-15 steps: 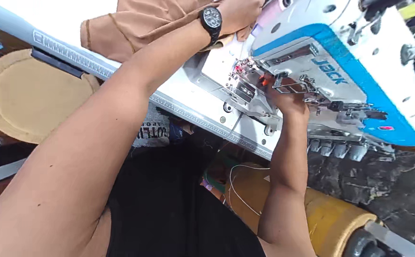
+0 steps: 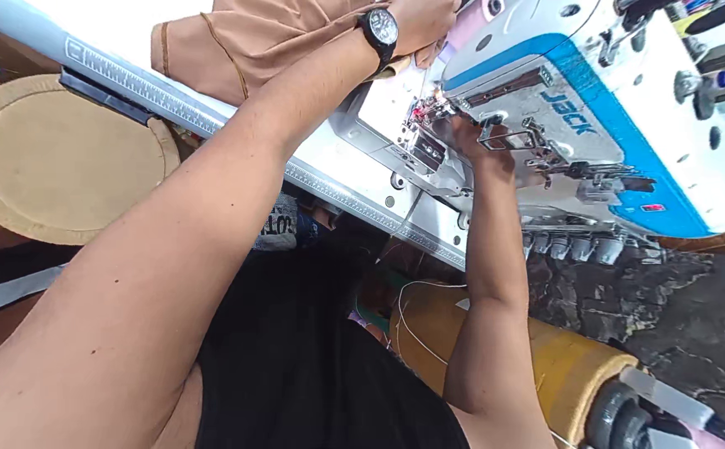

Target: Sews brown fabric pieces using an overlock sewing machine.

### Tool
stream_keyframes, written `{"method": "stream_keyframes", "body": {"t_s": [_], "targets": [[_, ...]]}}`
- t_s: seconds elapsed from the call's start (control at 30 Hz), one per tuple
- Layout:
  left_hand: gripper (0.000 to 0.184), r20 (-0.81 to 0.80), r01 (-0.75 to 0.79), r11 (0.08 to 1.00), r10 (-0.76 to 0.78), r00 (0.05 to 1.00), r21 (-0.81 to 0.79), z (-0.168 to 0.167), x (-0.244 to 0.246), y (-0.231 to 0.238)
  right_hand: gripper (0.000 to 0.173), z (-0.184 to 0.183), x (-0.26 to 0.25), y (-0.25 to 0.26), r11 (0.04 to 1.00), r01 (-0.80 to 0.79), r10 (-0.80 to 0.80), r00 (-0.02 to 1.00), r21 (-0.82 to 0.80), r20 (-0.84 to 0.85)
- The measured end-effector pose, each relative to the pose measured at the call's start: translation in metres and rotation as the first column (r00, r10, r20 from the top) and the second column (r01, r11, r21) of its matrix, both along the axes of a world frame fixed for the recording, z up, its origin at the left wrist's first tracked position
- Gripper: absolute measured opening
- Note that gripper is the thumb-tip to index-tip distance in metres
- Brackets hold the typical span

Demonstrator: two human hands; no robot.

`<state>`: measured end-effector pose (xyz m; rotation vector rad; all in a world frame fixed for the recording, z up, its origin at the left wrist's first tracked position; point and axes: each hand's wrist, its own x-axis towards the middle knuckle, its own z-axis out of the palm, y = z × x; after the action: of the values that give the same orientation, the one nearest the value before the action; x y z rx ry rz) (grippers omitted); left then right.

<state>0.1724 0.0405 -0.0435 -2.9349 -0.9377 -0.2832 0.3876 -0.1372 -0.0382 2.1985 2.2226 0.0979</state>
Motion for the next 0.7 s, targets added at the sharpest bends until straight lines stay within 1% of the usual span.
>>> {"method": "stream_keyframes", "body": {"t_s": [0.07, 0.1, 0.13, 0.17, 0.2, 0.23, 0.27, 0.3, 0.33, 0.37, 0.4, 0.43, 0.47, 0.5, 0.53, 0.57, 0.6, 0.63, 0.67, 0.7], "targets": [[0.029, 0.037, -0.005, 1.000, 0.005, 0.999, -0.005, -0.002, 0.000, -0.002, 0.048, -0.005, -0.018, 0.017, 0.991, -0.024, 0.027, 0.999, -0.134, 0.020], [0.027, 0.099, -0.004, 0.999, 0.008, 0.995, -0.036, -0.003, -0.006, -0.011, 0.048, -0.007, -0.021, 0.018, 0.985, -0.016, 0.019, 1.000, -0.173, 0.020], [0.026, 0.194, 0.008, 0.996, 0.010, 0.981, -0.090, -0.004, -0.018, -0.029, 0.049, -0.006, -0.020, 0.013, 0.988, -0.009, 0.012, 1.000, -0.157, 0.021], [0.024, 0.299, 0.043, 0.991, -0.003, 0.954, -0.129, -0.006, -0.038, -0.055, 0.049, -0.003, -0.017, 0.005, 0.995, -0.018, 0.019, 1.000, -0.097, 0.016], [0.020, 0.408, 0.100, 0.978, -0.017, 0.913, -0.184, -0.009, -0.065, -0.091, 0.050, -0.001, -0.013, -0.007, 0.999, -0.037, 0.037, 0.999, -0.030, 0.002], [0.021, 0.504, 0.172, 0.963, -0.045, 0.863, -0.208, -0.015, -0.094, -0.130, 0.050, 0.002, -0.010, -0.024, 0.999, -0.046, 0.047, 0.998, 0.029, -0.047], [0.027, 0.598, 0.241, 0.951, -0.080, 0.798, -0.195, -0.024, -0.127, -0.165, 0.049, 0.004, -0.014, -0.043, 0.994, -0.065, 0.075, 0.991, 0.092, -0.114], [0.032, 0.699, 0.293, 0.942, -0.099, 0.708, -0.164, -0.033, -0.157, -0.194, 0.042, 0.001, -0.024, -0.058, 0.958, -0.178, 0.210, 0.970, 0.223, -0.126], [0.033, 0.746, 0.311, 0.931, -0.071, 0.663, -0.188, -0.043, -0.185, -0.220, 0.032, -0.006, -0.045, -0.071, 0.887, -0.317, 0.378, 0.916, 0.335, -0.134], [0.030, 0.743, 0.284, 0.925, -0.003, 0.670, -0.252, -0.052, -0.210, -0.243, 0.027, -0.015, -0.075, -0.084, 0.836, -0.403, 0.487, 0.858, 0.373, -0.165], [0.025, 0.681, 0.186, 0.923, 0.103, 0.725, -0.338, -0.058, -0.232, -0.263, 0.031, -0.022, -0.108, -0.092, 0.807, -0.455, 0.544, 0.821, 0.377, -0.173], [0.017, 0.561, 0.015, 0.906, 0.249, 0.790, -0.423, -0.059, -0.249, -0.279, 0.041, -0.027, -0.139, -0.091, 0.794, -0.490, 0.568, 0.809, 0.360, -0.152], [0.019, 0.392, -0.200, 0.850, 0.417, 0.820, -0.487, -0.053, -0.260, -0.286, 0.052, -0.029, -0.167, -0.081, 0.801, -0.507, 0.563, 0.819, 0.318, -0.112], [0.030, 0.211, -0.415, 0.757, 0.574, 0.791, -0.504, -0.045, -0.266, -0.286, 0.058, -0.032, -0.192, -0.068, 0.822, -0.507, 0.541, 0.838, 0.261, -0.075], [0.036, 0.066, -0.593, 0.654, 0.696, 0.715, -0.469, -0.040, -0.267, -0.283, 0.059, -0.036, -0.211, -0.059, 0.851, -0.496, 0.510, 0.859, 0.173, -0.050], [0.037, -0.033, -0.715, 0.563, 0.776, 0.629, -0.415, -0.038, -0.266, -0.278, 0.050, -0.043, -0.226, -0.052, 0.875, -0.477, 0.482, 0.875, 0.087, -0.041], [0.034, -0.091, -0.790, 0.496, 0.824, 0.559, -0.361, -0.036, -0.265, -0.264, 0.039, -0.055, -0.237, -0.045, 0.888, -0.459, 0.460, 0.887, 0.034, -0.039], [0.032, -0.119, -0.827, 0.468, 0.844, 0.522, -0.310, -0.034, -0.267, -0.238, 0.031, -0.066, -0.245, -0.039, 0.893, -0.448, 0.449, 0.891, 0.028, -0.066], [0.031, -0.124, -0.833, 0.481, 0.841, 0.527, -0.273, -0.030, -0.272, -0.214, 0.023, -0.076, -0.248, -0.041, 0.887, -0.458, 0.462, 0.875, 0.063, -0.143], [0.030, -0.106, -0.827, 0.504, 0.834, 0.541, -0.249, -0.021, -0.279, -0.191, 0.018, -0.083, -0.246, -0.047, 0.873, -0.473, 0.488, 0.836, 0.121, -0.250]]}}
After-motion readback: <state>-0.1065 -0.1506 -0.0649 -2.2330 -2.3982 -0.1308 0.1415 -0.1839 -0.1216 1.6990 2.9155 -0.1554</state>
